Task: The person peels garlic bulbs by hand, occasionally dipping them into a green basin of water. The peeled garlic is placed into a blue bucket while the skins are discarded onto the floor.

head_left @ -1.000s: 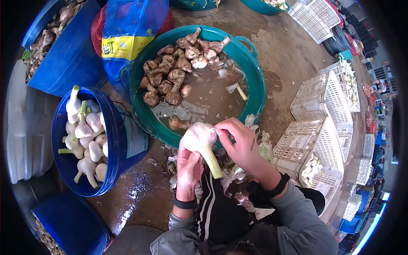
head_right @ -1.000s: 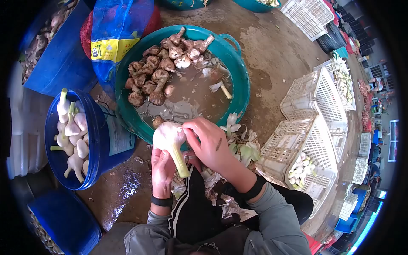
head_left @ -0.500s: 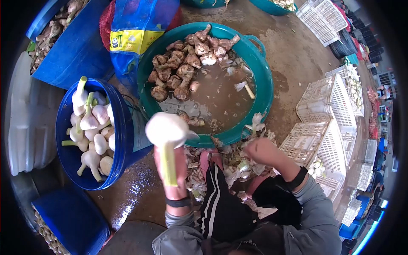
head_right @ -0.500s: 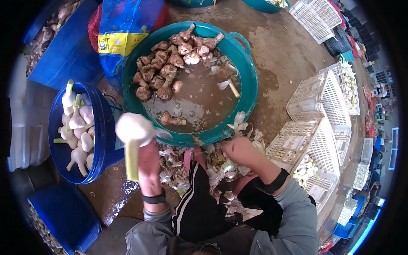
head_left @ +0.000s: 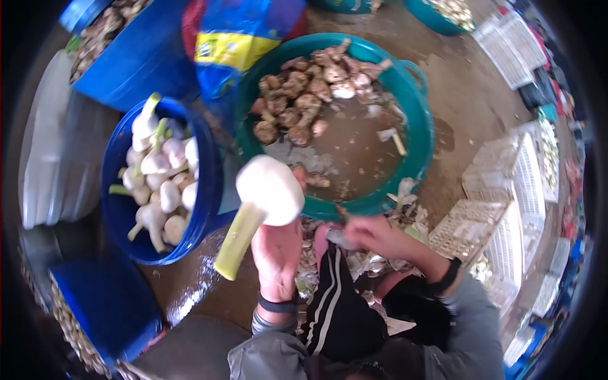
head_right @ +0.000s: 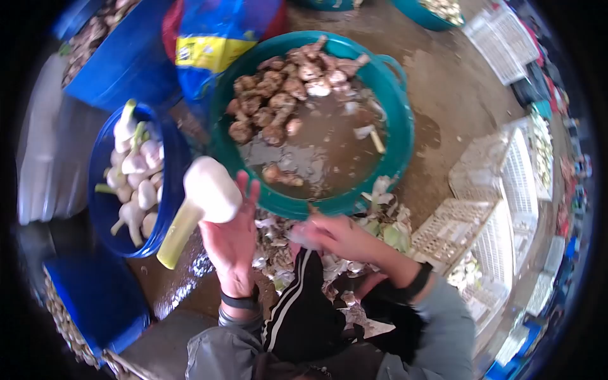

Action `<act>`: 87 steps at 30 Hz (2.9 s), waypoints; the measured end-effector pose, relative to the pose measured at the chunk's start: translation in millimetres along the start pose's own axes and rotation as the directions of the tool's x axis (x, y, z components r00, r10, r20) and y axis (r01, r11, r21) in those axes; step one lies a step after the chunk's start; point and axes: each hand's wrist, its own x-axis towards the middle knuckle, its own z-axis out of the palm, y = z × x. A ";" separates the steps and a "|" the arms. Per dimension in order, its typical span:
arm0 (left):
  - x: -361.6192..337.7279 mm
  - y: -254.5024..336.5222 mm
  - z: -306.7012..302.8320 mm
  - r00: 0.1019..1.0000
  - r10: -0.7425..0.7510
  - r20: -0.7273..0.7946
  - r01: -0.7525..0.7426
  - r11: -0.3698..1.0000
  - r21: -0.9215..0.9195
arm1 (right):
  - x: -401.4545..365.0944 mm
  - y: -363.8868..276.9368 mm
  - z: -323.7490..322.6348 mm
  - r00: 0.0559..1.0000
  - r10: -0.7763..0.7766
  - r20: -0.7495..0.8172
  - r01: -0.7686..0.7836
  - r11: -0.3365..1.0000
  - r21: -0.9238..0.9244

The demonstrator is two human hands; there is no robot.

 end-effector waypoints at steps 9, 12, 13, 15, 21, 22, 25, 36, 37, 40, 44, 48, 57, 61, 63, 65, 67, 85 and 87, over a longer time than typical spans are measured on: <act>46.2 173.1 -4.3 0.708 0.287 0.645 -0.094 -0.867 0.489 | 129.0 67.2 -17.9 0.978 -0.105 -0.181 -0.106 0.497 -0.861; 19.6 138.4 21.0 0.697 0.308 0.648 -0.241 -0.751 0.615 | 178.6 113.6 4.5 0.989 0.123 -0.087 -0.132 0.426 -0.895; 7.1 114.4 27.8 0.753 0.266 0.602 -0.466 -0.430 0.773 | 190.5 146.1 17.7 0.971 0.179 -0.158 -0.230 0.528 -0.817; -1.7 59.3 7.2 0.925 -0.114 0.362 -0.259 0.510 0.820 | 191.9 142.2 15.3 0.945 0.242 -0.221 -0.325 0.612 -0.721; 8.6 -36.3 -39.5 0.882 -0.468 -0.054 0.471 0.878 0.089 | 82.8 -6.4 -25.4 0.930 -0.305 -0.207 0.091 0.735 -0.672; 6.9 -39.2 -41.0 0.881 -0.473 -0.014 0.473 0.878 0.070 | 74.8 -3.5 -23.6 0.894 -0.417 -0.161 0.183 0.670 -0.719; 0.4 -37.7 -19.6 0.940 -0.340 -0.023 0.326 0.877 0.352 | 49.4 -30.6 -29.2 0.722 -0.587 -0.366 0.151 0.650 -0.745; -4.3 -53.3 -33.1 0.975 0.041 0.219 -0.206 0.534 0.820 | 43.8 -47.0 -9.4 0.796 -0.160 -0.583 0.099 0.986 -0.135; -5.0 -54.0 -33.8 0.974 0.051 0.222 -0.216 0.507 0.834 | 43.3 -45.4 -9.0 0.795 -0.158 -0.586 0.097 0.986 -0.135; -9.4 -55.6 -24.7 0.978 0.078 0.195 -0.207 0.525 0.826 | 42.1 -40.8 -7.4 0.795 -0.153 -0.588 0.088 0.987 -0.138; -12.1 -56.6 -29.8 0.958 0.107 0.267 -0.288 0.384 0.877 | 40.4 -40.5 -0.9 0.757 -0.240 -0.608 0.080 0.957 -0.278; -14.2 -58.0 -32.6 0.961 0.092 0.261 -0.275 0.426 0.862 | 42.9 -40.3 6.6 0.692 -0.352 -0.631 0.066 0.901 -0.430; -20.2 -43.3 -18.2 0.928 -0.370 0.053 0.339 0.892 0.300 | 25.8 15.6 -26.9 0.545 -0.074 -0.835 -0.044 0.992 -0.117; -14.2 -36.6 -32.0 0.890 -0.450 0.073 0.417 0.868 0.269 | -4.2 28.5 -65.2 0.675 -0.376 -0.635 -0.393 0.545 -0.741; -11.0 -46.0 -32.1 0.870 -0.491 0.040 0.474 0.857 0.204 | 7.1 -25.6 -43.7 0.727 -0.484 -0.486 -0.035 0.682 -0.731; -10.5 -51.0 -25.8 0.864 -0.500 0.068 0.481 0.857 0.186 | 17.0 -43.0 -20.0 0.816 -0.472 -0.333 0.121 0.704 -0.700; -12.4 -51.9 -25.1 0.876 -0.465 0.127 0.435 0.877 0.204 | 24.3 -42.7 -11.9 0.810 -0.480 -0.338 0.122 0.701 -0.703; -12.1 -46.8 -27.6 0.860 -0.497 0.113 0.435 0.831 0.346 | 18.7 -43.3 -9.2 0.809 -0.456 -0.370 0.148 0.768 -0.623; -12.5 -46.9 -26.0 0.859 -0.500 0.107 0.443 0.833 0.332 | 18.7 -44.2 -9.0 0.817 -0.451 -0.359 0.139 0.759 -0.636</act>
